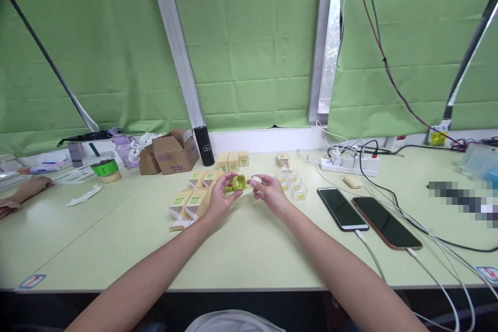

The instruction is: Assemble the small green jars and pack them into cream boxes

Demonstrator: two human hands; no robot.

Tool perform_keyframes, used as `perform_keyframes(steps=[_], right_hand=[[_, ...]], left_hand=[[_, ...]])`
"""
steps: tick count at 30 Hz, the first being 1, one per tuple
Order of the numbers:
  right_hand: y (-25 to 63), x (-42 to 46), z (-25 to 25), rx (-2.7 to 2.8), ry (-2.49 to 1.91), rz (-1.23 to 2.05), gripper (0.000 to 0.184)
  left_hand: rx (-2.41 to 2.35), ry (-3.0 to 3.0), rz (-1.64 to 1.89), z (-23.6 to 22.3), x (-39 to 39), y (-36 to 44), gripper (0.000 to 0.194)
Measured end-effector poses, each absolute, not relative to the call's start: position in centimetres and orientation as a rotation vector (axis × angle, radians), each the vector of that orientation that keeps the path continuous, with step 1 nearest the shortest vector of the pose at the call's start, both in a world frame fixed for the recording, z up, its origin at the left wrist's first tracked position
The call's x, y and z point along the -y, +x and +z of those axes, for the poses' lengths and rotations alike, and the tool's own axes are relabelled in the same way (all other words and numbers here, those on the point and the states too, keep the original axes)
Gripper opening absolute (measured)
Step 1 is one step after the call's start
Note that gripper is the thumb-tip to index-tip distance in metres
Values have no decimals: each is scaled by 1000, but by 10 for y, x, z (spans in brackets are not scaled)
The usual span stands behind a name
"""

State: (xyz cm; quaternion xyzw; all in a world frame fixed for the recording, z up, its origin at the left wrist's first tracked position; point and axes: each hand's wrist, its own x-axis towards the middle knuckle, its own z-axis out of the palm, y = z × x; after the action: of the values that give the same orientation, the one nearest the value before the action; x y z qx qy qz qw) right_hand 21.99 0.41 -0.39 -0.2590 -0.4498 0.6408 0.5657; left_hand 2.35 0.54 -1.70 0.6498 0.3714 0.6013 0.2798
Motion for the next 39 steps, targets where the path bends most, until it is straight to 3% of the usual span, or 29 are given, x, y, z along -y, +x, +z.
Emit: perform_keyframes(steps=[22,39], right_hand=[[218,-3,-7,1187,-667,1344,37],[213,-4,-11,1244,-699,1278,43]], left_hand=[[-1100,1817,1594,-10,7,31,48],[-1120,1844,1612,-10,9,29,48]])
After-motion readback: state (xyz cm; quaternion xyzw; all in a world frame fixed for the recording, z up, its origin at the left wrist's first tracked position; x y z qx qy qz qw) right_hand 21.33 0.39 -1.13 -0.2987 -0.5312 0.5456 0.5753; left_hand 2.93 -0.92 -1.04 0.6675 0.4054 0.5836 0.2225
